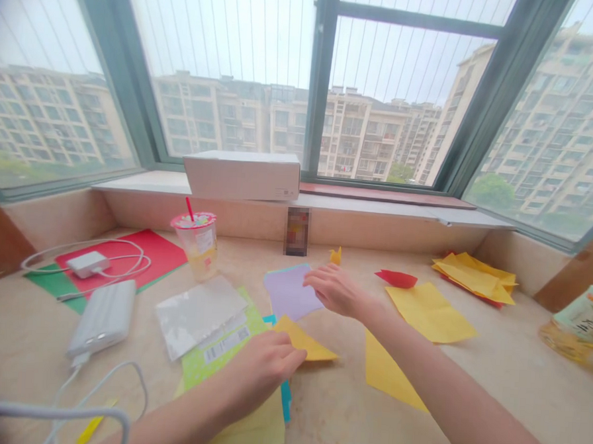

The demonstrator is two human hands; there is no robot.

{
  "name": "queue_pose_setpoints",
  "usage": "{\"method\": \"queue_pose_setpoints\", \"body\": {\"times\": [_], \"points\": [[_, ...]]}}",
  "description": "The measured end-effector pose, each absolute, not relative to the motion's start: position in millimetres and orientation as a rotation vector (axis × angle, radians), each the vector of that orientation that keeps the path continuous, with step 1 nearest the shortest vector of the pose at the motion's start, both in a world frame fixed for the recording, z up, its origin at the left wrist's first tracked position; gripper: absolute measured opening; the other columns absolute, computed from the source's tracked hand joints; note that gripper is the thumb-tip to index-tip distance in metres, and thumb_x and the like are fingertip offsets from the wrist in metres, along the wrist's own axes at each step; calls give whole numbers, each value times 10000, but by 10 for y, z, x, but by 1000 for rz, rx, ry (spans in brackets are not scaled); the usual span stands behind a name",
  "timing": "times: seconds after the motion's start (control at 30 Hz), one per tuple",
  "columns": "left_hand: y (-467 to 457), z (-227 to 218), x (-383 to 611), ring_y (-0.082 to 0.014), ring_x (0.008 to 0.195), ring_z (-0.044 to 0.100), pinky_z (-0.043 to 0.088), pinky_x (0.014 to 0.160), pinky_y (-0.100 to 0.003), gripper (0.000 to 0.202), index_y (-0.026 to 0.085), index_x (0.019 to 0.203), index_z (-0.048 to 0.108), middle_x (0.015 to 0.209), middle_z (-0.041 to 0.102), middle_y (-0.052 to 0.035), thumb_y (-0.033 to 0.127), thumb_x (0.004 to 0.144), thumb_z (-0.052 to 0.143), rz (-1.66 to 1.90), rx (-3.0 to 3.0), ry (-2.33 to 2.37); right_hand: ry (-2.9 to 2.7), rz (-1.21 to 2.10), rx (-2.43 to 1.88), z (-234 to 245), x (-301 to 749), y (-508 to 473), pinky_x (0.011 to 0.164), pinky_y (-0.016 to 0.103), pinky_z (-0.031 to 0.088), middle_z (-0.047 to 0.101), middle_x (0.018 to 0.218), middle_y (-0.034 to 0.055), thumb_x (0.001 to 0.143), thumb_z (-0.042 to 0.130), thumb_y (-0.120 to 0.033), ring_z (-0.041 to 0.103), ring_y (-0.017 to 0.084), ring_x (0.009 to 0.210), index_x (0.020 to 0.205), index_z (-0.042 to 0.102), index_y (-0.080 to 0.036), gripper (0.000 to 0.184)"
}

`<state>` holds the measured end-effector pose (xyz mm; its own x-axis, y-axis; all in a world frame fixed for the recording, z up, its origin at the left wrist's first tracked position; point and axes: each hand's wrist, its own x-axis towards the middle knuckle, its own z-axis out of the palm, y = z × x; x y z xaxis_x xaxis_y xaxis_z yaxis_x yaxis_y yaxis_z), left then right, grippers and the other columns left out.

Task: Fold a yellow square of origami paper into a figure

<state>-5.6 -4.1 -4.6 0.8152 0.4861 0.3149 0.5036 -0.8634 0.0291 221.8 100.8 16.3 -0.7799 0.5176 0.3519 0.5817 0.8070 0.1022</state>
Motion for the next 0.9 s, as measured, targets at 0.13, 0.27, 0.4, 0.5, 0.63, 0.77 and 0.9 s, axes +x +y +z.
{"method": "queue_pose_setpoints", "body": {"times": [0.13, 0.27, 0.4, 0.5, 0.63, 0.77, 0.9], "points": [[-56, -44, -73, -181, 658, 557, 316, 550, -301, 232, 181, 718, 499, 635, 604, 5, 145, 912, 621, -445, -2877, -807, -2790, -412, -749, 99, 2119, 1833, 985, 448, 459, 697, 1262, 91, 907, 552, -48, 610, 256, 1167, 902, 734, -184, 227], [-55, -79, -96, -169, 623, 511, 309, 555, -314, 253, 187, 722, 467, 635, 594, 21, 144, 883, 657, -469, -2888, -779, -2854, -480, -656, -39, 2066, 2299, 1015, 434, 433, 704, 1259, 86, 915, 562, -74, 585, 246, 1215, 931, 747, -180, 214], [-30, -139, -92, -162, 599, 487, 285, 537, -314, 244, 181, 719, 462, 624, 575, 19, 114, 852, 655, -509, -2861, -718, -2898, -520, -592, -103, 2089, 2479, 1050, 423, 397, 697, 1276, 57, 914, 587, -126, 558, 231, 1255, 985, 739, -202, 184], [-11, -174, -87, -157, 587, 472, 273, 530, -317, 237, 179, 718, 461, 619, 560, 18, 106, 848, 645, -540, -2841, -692, -2905, -542, -569, -115, 2115, 2538, 1077, 425, 369, 683, 1301, 44, 908, 592, -134, 550, 228, 1268, 980, 738, -210, 180], [-4, -185, -88, -156, 589, 472, 272, 531, -318, 227, 183, 724, 462, 625, 559, 15, 109, 869, 619, -549, -2854, -690, -2876, -572, -573, -103, 2137, 2554, 1096, 417, 351, 689, 1289, 54, 903, 580, -107, 561, 224, 1257, 939, 745, -206, 196], [-10, -173, -93, -157, 603, 485, 287, 542, -314, 226, 184, 735, 462, 639, 571, 15, 116, 875, 626, -528, -2879, -708, -2837, -602, -600, -76, 2153, 2523, 1089, 429, 360, 705, 1258, 70, 915, 541, -80, 565, 234, 1249, 910, 751, -189, 237], [-17, -163, -98, -154, 592, 475, 286, 536, -315, 237, 185, 733, 457, 639, 575, 21, 114, 865, 642, -514, -2887, -712, -2827, -622, -605, -66, 2142, 2487, 1082, 419, 377, 723, 1227, 66, 908, 549, -77, 583, 226, 1227, 914, 758, -194, 239]]}}
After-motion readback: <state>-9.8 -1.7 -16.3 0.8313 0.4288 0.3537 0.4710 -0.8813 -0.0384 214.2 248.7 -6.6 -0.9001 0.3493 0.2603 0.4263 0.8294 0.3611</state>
